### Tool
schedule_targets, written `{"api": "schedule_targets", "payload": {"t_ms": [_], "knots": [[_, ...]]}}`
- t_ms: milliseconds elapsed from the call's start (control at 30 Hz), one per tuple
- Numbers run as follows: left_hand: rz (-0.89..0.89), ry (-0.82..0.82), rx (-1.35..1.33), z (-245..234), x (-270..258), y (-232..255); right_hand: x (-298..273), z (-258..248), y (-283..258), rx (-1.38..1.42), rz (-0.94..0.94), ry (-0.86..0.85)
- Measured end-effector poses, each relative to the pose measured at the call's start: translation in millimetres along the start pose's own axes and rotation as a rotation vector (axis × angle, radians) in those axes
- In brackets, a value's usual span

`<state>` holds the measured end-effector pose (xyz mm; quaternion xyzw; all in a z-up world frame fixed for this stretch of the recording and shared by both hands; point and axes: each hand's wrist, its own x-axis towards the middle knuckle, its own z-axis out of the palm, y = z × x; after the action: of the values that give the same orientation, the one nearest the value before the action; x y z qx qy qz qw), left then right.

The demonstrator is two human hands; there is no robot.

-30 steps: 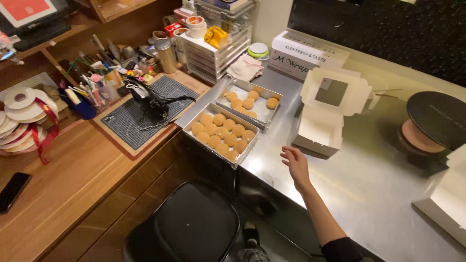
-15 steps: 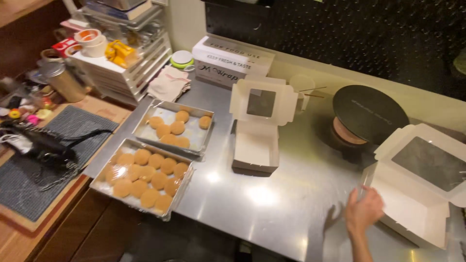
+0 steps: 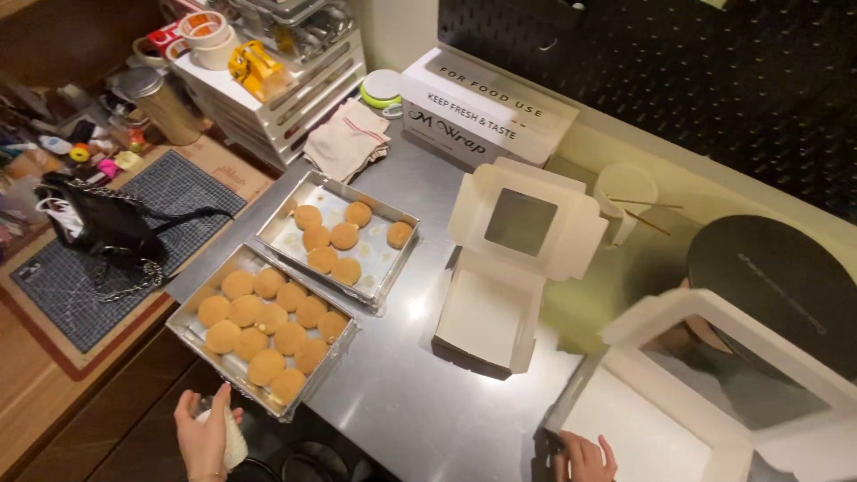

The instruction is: Assembling a cardboard pastry box and filling it with cookies from a tray

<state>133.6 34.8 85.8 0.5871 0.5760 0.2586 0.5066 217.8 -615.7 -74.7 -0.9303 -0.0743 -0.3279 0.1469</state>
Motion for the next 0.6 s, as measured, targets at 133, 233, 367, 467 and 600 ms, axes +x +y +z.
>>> {"api": "schedule_targets", "payload": {"t_ms": [133,233,367,467,600], "knots": [[-0.150,-0.273,-0.178,15,56,-28,42,31,-25,0.122,-0.057,-0.283],[-0.116,-0.320,-0.219,30,64,-35,85,16,-70,0.071,-0.020,-0.147],[-0.140,-0.375,-0.268,50,86,-26,135,-18,-183,0.182,0.036,0.062],[-0.225,-0.443,-0.201,48,89,8,152,-18,-284,0.416,-0.144,0.050],[-0.089,-0.575,0.123,17,95,90,202,-15,-420,0.759,0.043,-0.318]]}}
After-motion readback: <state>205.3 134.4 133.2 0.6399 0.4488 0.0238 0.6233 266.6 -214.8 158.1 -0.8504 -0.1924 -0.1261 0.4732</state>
